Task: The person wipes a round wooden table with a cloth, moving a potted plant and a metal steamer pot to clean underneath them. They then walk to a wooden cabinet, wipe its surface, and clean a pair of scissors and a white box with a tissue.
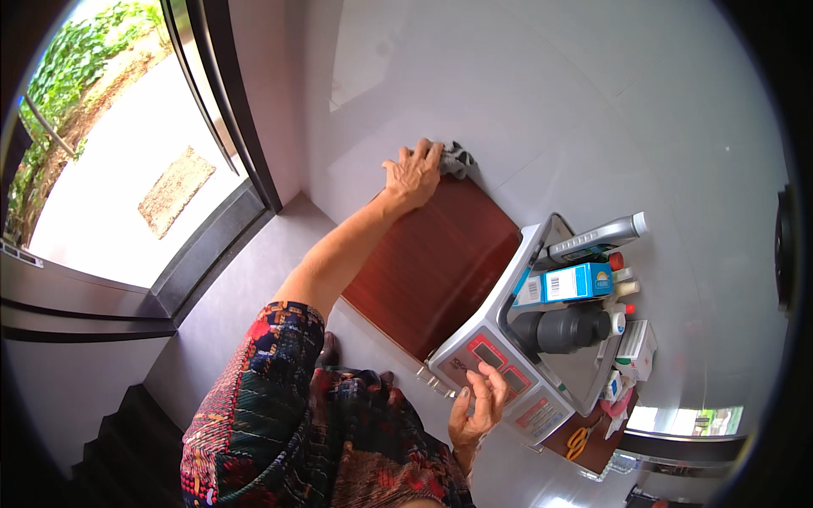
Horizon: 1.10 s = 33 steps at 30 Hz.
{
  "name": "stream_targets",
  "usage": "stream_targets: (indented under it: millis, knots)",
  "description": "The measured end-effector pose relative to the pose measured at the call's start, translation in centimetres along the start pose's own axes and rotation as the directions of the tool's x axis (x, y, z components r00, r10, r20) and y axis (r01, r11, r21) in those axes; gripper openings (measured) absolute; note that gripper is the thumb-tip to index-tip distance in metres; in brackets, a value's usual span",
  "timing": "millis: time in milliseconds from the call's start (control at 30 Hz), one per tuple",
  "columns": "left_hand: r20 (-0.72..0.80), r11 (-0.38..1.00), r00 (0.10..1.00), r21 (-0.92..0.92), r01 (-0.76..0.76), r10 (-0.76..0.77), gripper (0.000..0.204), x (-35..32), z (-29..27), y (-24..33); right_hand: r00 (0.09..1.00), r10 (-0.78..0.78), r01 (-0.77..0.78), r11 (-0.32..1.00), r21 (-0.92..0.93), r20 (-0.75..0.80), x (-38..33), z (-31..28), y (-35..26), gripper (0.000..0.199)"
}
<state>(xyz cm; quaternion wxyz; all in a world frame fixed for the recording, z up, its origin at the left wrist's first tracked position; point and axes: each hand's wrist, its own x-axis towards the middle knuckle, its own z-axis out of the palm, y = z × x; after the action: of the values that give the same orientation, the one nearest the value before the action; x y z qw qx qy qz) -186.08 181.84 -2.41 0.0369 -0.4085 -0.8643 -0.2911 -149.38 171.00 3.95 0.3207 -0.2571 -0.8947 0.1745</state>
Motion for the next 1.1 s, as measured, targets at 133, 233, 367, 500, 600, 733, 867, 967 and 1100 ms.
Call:
stream_targets:
  millis: [133, 233, 367, 500, 600, 733, 867, 967, 1100]
  knots:
    - [0.066, 0.975, 0.995, -0.202, 0.090, -0.078, 0.044, 0.8, -0.6, -2.0, 0.999, -0.036, 0.036, 0.998, 0.044, -0.008, 1.1, 1.0, -0.9, 0.025]
    - [0.085, 0.992, 0.993, -0.106, -0.070, 0.079, 0.043, -2.1, -2.1, -2.6, 0.997, -0.076, 0.075, 0.993, 0.087, 0.010, 1.7, 1.3, -0.9, 0.024]
    - [-0.047, 0.926, 0.929, 0.115, -0.361, 0.368, 0.050, -10.0, -4.7, -2.5, 0.991, -0.131, 0.129, 0.986, 0.109, 0.012, 2.1, 1.1, -0.5, 0.024]
    - [0.118, 0.916, 0.911, 0.012, -0.400, 0.396, 0.074, -19.8, -8.2, -0.2, 0.982, -0.186, 0.179, 0.969, 0.169, 0.030, 2.6, 1.6, 0.0, 0.027]
    - [0.114, 0.934, 0.927, -0.002, -0.358, 0.356, 0.067, -23.1, -8.4, 0.9, 0.969, -0.235, 0.214, 0.953, 0.214, 0.077, 3.0, 1.8, -0.1, 0.027]
    - [0.038, 0.943, 0.942, -0.004, -0.333, 0.333, 0.065, -22.7, -7.9, 0.3, 0.926, -0.346, 0.292, 0.911, 0.292, 0.153, 3.9, 2.1, -0.6, 0.026]
    - [0.035, 0.934, 0.935, 0.047, -0.355, 0.353, 0.062, -18.5, -7.4, -1.6, 0.874, -0.415, 0.327, 0.887, 0.327, 0.251, 4.5, 2.9, -1.3, 0.024]
    - [0.181, 0.950, 0.940, 0.068, -0.304, 0.288, 0.057, -14.4, -7.0, -2.6, 0.869, -0.409, 0.326, 0.897, 0.299, 0.279, 4.7, 3.4, -2.4, 0.022]
    - [0.344, 0.966, 0.904, -0.064, -0.249, 0.256, 0.053, -8.8, -6.2, -2.5, 0.897, -0.341, 0.293, 0.935, 0.201, 0.280, 4.4, 4.1, -2.9, 0.020]
